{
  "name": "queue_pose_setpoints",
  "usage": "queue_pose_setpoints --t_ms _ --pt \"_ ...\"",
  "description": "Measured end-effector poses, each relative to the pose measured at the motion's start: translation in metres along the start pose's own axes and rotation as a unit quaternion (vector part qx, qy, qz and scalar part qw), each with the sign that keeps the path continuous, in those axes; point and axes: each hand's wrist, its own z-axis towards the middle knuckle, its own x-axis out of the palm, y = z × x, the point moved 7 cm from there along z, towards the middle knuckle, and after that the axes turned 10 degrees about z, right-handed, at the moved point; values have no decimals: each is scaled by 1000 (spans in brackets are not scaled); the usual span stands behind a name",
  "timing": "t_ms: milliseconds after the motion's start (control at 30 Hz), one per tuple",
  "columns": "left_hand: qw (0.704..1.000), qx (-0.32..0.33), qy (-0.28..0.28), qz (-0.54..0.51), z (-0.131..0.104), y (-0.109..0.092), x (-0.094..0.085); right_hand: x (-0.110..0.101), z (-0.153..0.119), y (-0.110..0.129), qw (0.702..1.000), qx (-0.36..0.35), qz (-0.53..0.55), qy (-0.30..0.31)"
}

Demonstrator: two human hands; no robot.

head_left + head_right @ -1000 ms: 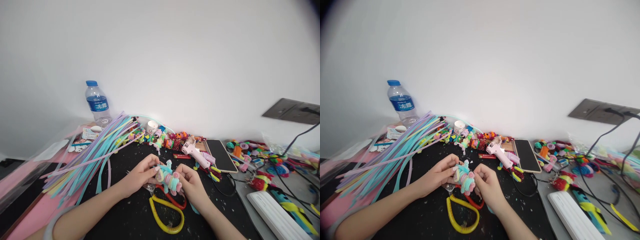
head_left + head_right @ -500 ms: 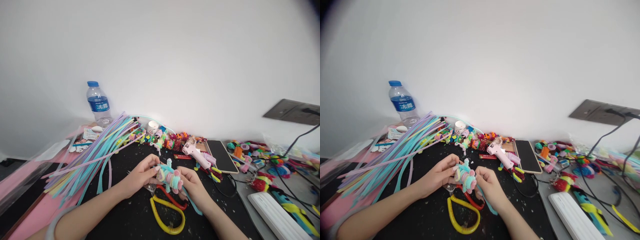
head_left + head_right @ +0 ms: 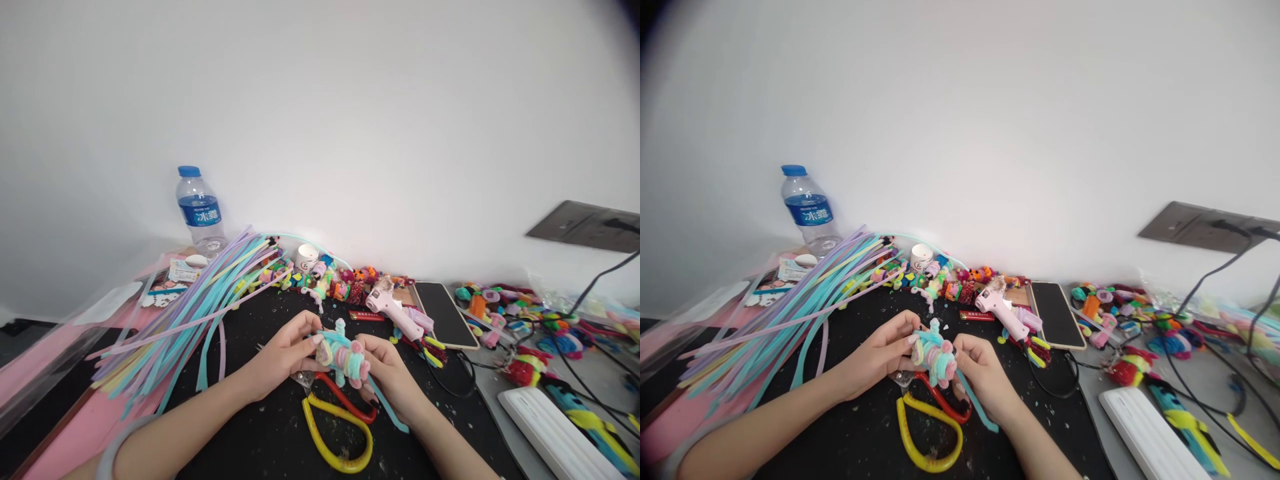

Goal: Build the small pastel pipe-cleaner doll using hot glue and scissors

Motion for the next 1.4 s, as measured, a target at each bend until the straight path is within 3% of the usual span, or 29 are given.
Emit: queue_pose_setpoints --t_ms 1400 --pt "1000 -2 -12 4 0 -1 -1 1 0 -1 1000 20 -10 7"
